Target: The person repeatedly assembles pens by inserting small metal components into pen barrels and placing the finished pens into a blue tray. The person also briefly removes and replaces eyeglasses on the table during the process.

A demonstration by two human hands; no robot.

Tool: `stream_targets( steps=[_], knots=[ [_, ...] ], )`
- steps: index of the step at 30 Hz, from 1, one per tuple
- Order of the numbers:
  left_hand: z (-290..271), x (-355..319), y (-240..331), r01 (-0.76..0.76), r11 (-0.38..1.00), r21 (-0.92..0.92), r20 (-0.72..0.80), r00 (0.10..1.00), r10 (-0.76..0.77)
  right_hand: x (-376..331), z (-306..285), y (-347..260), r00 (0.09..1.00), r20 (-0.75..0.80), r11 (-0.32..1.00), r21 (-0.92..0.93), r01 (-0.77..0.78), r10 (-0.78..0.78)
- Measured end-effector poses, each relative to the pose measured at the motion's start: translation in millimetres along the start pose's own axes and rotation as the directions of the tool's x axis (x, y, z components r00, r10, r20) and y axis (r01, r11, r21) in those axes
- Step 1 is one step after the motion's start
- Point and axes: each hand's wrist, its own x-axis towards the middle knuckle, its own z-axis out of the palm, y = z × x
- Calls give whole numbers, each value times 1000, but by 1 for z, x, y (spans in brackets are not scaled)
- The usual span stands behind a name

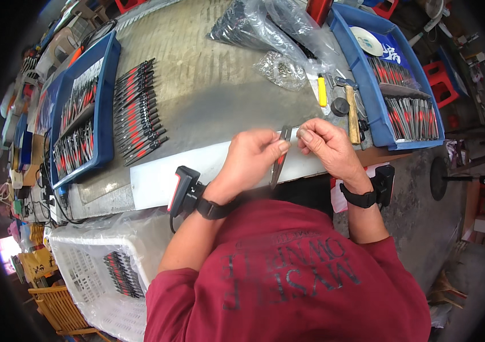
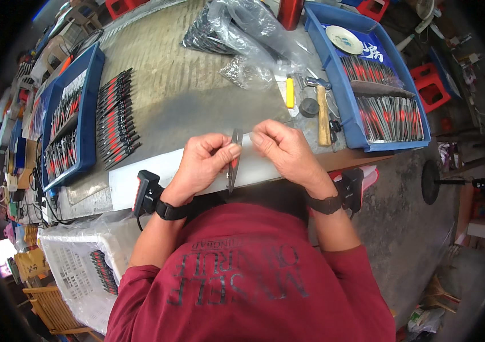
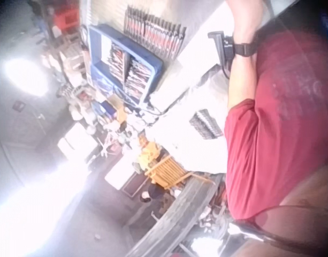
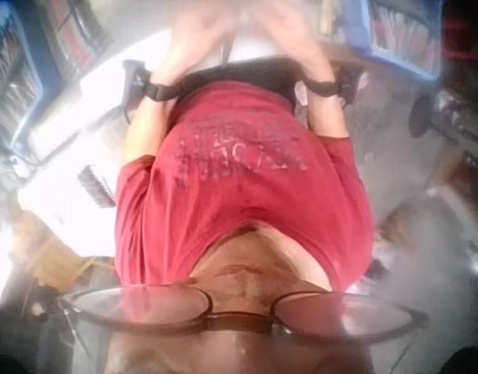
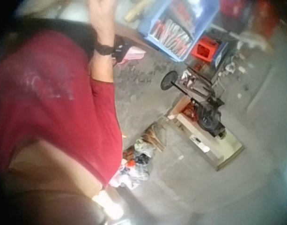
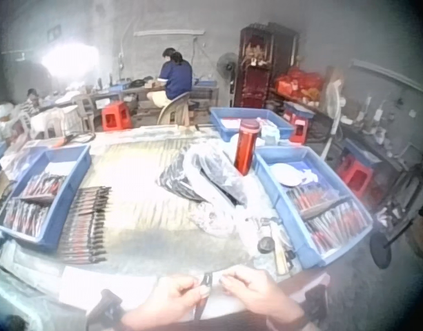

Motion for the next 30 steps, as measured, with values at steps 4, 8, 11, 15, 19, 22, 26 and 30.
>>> stream_targets(
  steps=[4,8,11,15,19,22,26,30],
  knots=[
    [-1,-8,9,-80,989,127,132,989,63,2,-3,-7,992,69,991,-72,115,-110],
    [-3,-9,14,-128,980,155,226,970,91,4,-4,-13,974,164,958,-213,192,-159],
    [-2,-6,14,3,1000,3,247,969,-4,3,0,-14,979,104,957,-215,196,-177],
    [-3,-5,14,-87,994,59,238,969,71,5,2,-15,990,83,955,-267,130,-112],
    [-4,-6,14,-109,991,79,240,967,87,7,1,-17,986,146,932,-339,128,-82],
    [-2,-5,11,-82,996,15,238,968,77,5,1,-19,980,120,937,-292,189,-161],
    [4,-4,4,-31,999,-9,146,989,32,7,5,-19,984,2,935,-313,168,-177],
    [19,-4,1,-169,978,125,-79,981,180,10,11,-10,975,-161,945,-314,94,-151]
  ],
)
